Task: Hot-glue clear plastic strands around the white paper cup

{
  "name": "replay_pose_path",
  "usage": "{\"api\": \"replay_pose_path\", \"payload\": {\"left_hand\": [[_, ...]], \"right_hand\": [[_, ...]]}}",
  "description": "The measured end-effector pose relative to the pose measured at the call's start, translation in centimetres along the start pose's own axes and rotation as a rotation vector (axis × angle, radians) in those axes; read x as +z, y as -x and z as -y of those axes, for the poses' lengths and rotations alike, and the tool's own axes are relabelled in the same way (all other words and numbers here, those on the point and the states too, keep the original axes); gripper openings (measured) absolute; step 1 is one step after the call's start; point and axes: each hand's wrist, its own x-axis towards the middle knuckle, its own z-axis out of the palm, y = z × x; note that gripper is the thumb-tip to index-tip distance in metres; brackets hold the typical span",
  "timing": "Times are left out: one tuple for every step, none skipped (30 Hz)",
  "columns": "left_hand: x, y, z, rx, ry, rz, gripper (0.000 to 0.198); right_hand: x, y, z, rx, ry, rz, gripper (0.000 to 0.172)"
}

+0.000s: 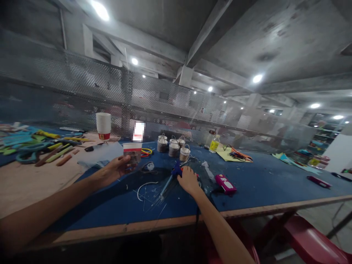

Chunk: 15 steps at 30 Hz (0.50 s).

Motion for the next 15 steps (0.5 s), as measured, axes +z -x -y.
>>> {"api": "replay_pose_path", "payload": {"left_hand": [[0.0, 0.0, 0.0, 0.004, -0.001, -0.006, 0.033], [0.0, 0.0, 0.0, 0.008, -0.004, -0.016, 0.034], [0.1, 0.0, 0.0, 0.012, -0.008, -0.026, 0.036], [0.1, 0.0, 0.0, 0.016, -0.013, -0.040, 0.037], [0.2, 0.0, -0.1, 0.020, -0.018, -0.054, 0.037], [0.3, 0.0, -0.1, 0.022, -0.023, -0.062, 0.037], [0.4, 0.1, -0.2, 0.023, -0.030, -0.063, 0.037], [0.5, 0.2, -0.2, 0.025, -0.039, -0.063, 0.037], [0.7, 0.2, -0.2, 0.029, -0.050, -0.063, 0.037], [0.8, 0.3, -0.2, 0.035, -0.063, -0.057, 0.038], [0.9, 0.4, -0.2, 0.046, -0.074, -0.045, 0.040], [1.0, 0.4, -0.2, 0.061, -0.086, -0.038, 0.041], [1.1, 0.4, -0.1, 0.079, -0.100, -0.035, 0.043], [1.0, 0.3, 0.0, 0.097, -0.114, -0.041, 0.045], [1.0, 0.2, 0.1, 0.113, -0.127, -0.050, 0.047]], "right_hand": [[0.0, 0.1, 0.0, 0.002, 0.013, 0.003, 0.043], [-0.1, 0.3, 0.1, 0.003, 0.025, 0.006, 0.043], [-0.2, 0.5, 0.2, 0.001, 0.035, 0.010, 0.044], [-0.3, 0.7, 0.2, -0.003, 0.048, 0.014, 0.045], [-0.5, 0.9, 0.3, -0.009, 0.064, 0.014, 0.045], [-0.7, 1.1, 0.4, -0.018, 0.087, 0.006, 0.046], [-1.0, 1.3, 0.5, -0.029, 0.111, -0.012, 0.047], [-1.3, 1.4, 0.7, -0.044, 0.126, -0.040, 0.047], [-1.7, 1.5, 1.0, -0.063, 0.118, -0.075, 0.047], [-2.0, 1.5, 1.5, -0.093, 0.076, -0.108, 0.046], [-2.2, 1.4, 2.3, -0.129, -0.011, -0.132, 0.045], [-2.4, 1.2, 3.3, -0.184, -0.151, -0.144, 0.043], [-2.4, 1.0, 4.5, -0.256, -0.336, -0.115, 0.042], [-2.3, 0.6, 5.9, -0.318, -0.539, -0.056, 0.043], [-2.0, 0.3, 7.4, -0.357, -0.732, 0.017, 0.046]]}}
